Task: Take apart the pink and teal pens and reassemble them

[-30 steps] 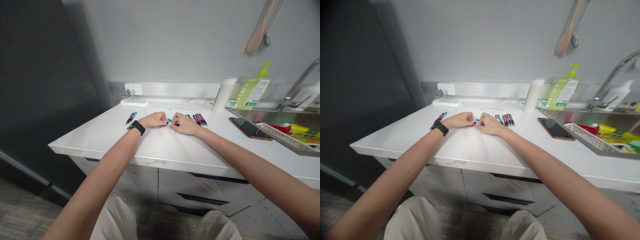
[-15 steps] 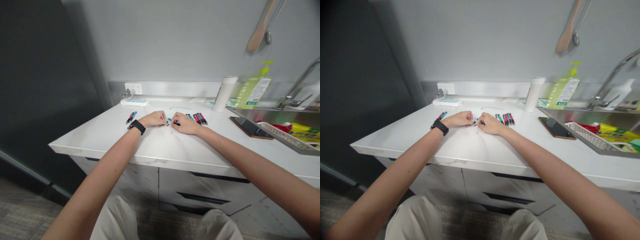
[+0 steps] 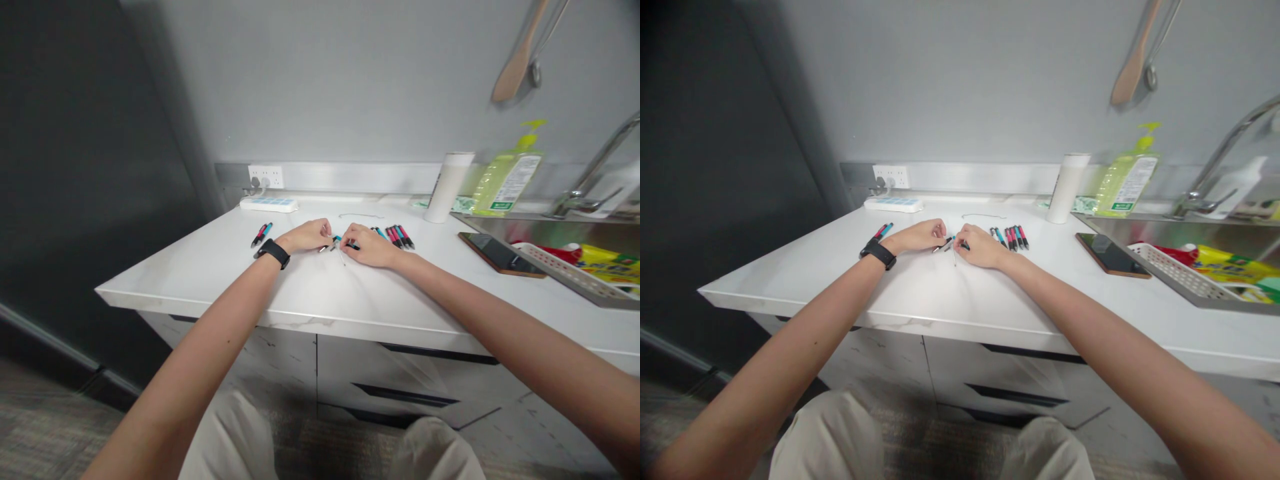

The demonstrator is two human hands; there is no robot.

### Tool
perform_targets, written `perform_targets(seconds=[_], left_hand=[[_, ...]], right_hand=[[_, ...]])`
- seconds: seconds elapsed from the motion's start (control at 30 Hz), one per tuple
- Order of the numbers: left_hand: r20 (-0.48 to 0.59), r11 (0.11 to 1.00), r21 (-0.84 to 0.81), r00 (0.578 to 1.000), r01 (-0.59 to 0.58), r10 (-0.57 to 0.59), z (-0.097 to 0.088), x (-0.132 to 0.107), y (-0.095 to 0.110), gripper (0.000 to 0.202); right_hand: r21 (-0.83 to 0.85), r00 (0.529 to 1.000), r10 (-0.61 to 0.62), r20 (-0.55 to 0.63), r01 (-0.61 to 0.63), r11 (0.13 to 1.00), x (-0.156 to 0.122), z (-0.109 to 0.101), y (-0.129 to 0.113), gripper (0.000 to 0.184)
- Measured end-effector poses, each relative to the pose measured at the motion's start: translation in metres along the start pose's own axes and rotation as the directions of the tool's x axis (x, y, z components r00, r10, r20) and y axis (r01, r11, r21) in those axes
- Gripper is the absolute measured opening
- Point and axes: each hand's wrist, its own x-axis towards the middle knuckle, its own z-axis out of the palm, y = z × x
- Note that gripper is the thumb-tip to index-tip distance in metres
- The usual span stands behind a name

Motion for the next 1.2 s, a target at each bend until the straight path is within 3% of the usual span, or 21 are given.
perform_targets(seconds=[0.17,0.3,0.4,0.67,0.97,1.2], left_hand=[[-0.159,0.975,0.212,0.983,-0.060,0.095,-0.006,0.001,-0.005,0.028],[-0.149,0.865,0.449,0.936,-0.223,0.319,-0.012,0.002,-0.007,0.022],[-0.166,0.832,0.486,0.906,-0.268,0.389,-0.013,0.002,-0.006,0.023],[-0.101,0.854,0.458,0.939,-0.248,0.327,-0.009,0.001,-0.008,0.024],[-0.087,0.859,0.438,0.939,-0.265,0.334,-0.008,0.001,-0.005,0.021],[-0.082,0.898,0.382,0.959,-0.220,0.270,-0.006,0.004,-0.008,0.024]], right_hand=[[0.000,0.998,-0.055,0.004,0.055,0.998,0.000,0.001,0.003,0.018],[0.013,0.988,-0.154,0.029,0.154,0.988,0.000,0.001,0.000,0.025],[0.037,0.982,-0.180,0.056,0.178,0.983,0.001,0.001,-0.003,0.027],[0.037,0.983,-0.169,0.076,0.167,0.985,0.000,0.000,-0.006,0.025],[0.065,0.976,-0.200,0.082,0.195,0.979,0.002,-0.001,-0.008,0.021],[0.050,0.976,-0.195,0.093,0.191,0.980,0.002,-0.001,-0.009,0.023]])
